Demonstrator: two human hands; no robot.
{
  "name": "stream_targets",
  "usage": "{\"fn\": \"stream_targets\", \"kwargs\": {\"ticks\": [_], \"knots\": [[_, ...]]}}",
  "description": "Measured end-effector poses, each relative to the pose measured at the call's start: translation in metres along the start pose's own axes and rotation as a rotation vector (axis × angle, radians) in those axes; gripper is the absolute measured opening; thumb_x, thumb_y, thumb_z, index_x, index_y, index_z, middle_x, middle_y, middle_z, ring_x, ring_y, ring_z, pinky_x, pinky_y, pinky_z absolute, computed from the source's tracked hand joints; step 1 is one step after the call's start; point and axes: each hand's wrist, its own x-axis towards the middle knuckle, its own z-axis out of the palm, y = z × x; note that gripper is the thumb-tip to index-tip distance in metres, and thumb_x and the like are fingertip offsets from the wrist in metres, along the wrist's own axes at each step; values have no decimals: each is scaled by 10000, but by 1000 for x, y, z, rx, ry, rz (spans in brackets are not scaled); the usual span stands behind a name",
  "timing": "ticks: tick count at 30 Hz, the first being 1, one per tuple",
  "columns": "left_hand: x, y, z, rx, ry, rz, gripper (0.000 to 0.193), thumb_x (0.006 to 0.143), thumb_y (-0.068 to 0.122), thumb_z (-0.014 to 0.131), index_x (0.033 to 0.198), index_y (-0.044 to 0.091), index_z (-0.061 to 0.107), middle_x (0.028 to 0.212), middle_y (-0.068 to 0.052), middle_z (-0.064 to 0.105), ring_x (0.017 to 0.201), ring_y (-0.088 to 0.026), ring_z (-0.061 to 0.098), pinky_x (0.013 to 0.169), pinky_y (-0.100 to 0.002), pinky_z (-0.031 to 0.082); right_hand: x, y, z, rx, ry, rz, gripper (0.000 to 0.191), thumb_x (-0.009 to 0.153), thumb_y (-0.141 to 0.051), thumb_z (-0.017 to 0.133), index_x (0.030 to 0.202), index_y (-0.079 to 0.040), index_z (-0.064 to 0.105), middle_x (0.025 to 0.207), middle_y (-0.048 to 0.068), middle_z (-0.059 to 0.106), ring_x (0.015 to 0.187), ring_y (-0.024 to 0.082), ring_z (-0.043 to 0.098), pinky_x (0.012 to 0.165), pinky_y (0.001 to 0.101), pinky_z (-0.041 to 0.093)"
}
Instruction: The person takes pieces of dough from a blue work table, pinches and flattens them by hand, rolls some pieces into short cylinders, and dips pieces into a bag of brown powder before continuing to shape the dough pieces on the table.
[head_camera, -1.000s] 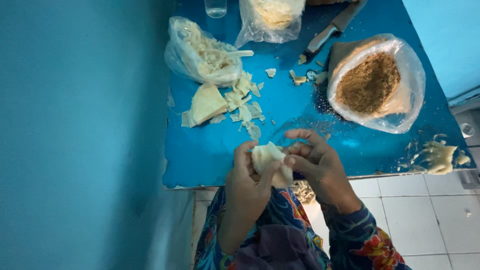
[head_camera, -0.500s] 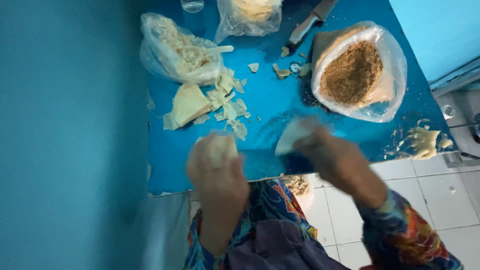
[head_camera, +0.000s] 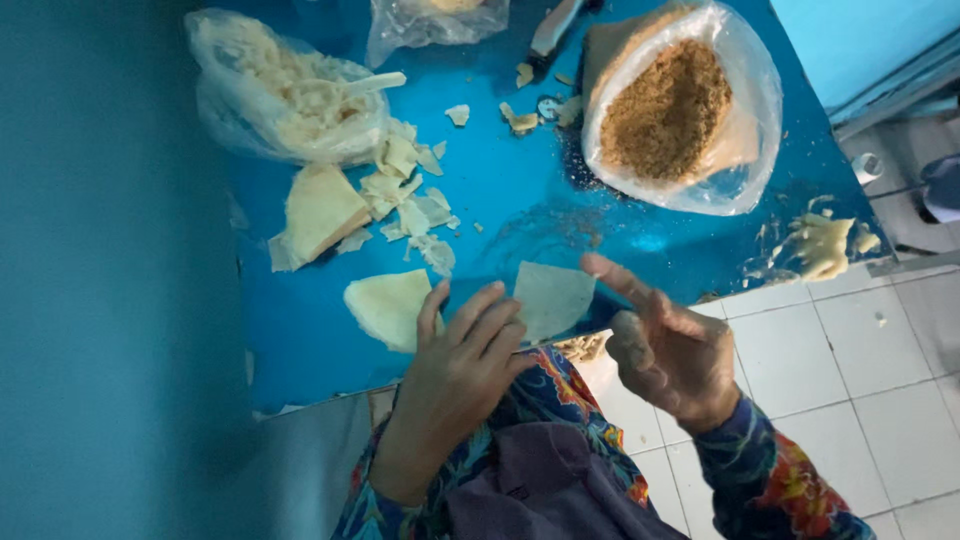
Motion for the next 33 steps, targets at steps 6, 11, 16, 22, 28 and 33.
{"fn": "stream_targets", "kwargs": {"ticks": [6,11,16,22,28,33], "knots": [[-6,0,1,24,41,33,376,899,274,777,1228,129,667,1229,-33,621,1290,-233,527,1127,-641,311,-38,4,-10,-959,574,-43,688,927,-93,637,1598,-48,488,934,125,638,738,185,576,555,301,499],[-10,0,3,18,72,20,334,892,282,791,1179,168,664,1210,-20,630,1278,-231,537,1157,-659,306,-74,-46,-16,-2582,922,-633,576,1026,152,505,1474,-177,656,1193,105,560,1077,207,524,968,350,442],[-10,2,2,-9,57,5,290,890,258,797,1139,155,689,1184,-13,640,1269,-219,547,1159,-638,309,-91,-83,-26,-2850,1117,-535,701,849,213,532,1386,-197,720,1157,123,504,1099,319,429,1039,485,377],[-7,5,-1,-11,77,0,272,884,252,796,1123,153,711,1181,-11,646,1261,-218,550,1159,-630,318,-84,-99,-36,-2807,1089,-454,621,860,167,581,1318,-212,762,1077,110,486,1086,332,426,958,497,367],[-10,3,-1,-24,106,35,176,907,163,771,1077,153,725,1204,13,669,1264,-204,579,1154,-607,357,-83,-86,-9,-2492,983,-460,537,933,185,500,1139,-220,787,1058,32,533,1099,252,467,1025,386,399],[-17,-4,-6,5,113,69,177,948,101,710,1123,126,723,1239,-13,674,1298,-202,600,1166,-590,374,-35,-41,34,-1727,495,-500,615,723,204,408,1117,-159,711,1148,46,465,1183,246,456,1100,319,343]]}}
